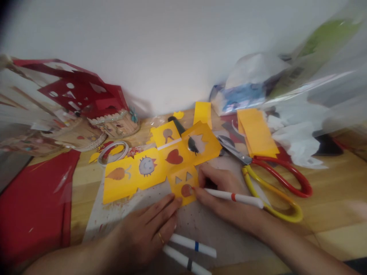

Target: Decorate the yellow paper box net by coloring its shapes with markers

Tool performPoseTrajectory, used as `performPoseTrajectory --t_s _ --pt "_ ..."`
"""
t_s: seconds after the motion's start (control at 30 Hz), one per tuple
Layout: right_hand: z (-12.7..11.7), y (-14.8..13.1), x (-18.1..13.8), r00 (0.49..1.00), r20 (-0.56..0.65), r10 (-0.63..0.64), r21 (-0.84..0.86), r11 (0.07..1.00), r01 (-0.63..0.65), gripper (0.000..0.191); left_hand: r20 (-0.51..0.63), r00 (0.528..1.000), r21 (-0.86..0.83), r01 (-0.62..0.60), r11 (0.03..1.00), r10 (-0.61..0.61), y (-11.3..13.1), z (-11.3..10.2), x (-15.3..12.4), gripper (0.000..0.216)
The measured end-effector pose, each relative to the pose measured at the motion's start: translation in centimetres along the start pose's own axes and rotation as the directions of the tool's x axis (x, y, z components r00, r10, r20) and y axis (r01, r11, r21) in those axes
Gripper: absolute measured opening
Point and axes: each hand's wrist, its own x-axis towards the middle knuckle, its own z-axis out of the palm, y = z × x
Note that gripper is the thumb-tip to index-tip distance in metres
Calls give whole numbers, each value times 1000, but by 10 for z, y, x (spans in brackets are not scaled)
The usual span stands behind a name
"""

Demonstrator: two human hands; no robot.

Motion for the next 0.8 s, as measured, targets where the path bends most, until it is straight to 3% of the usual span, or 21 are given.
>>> performPoseTrajectory --t_s 0.33,0.8 --pt "0 -4 0 998 65 0 7 1000 -1 31 5 1000 -15 8 1000 -8 -1 -1 1 25" --pt "0 -10 1 998 67 2 10 1000 -3 30 -15 1000 -12 13 1000 -13 0 -1 2 23"
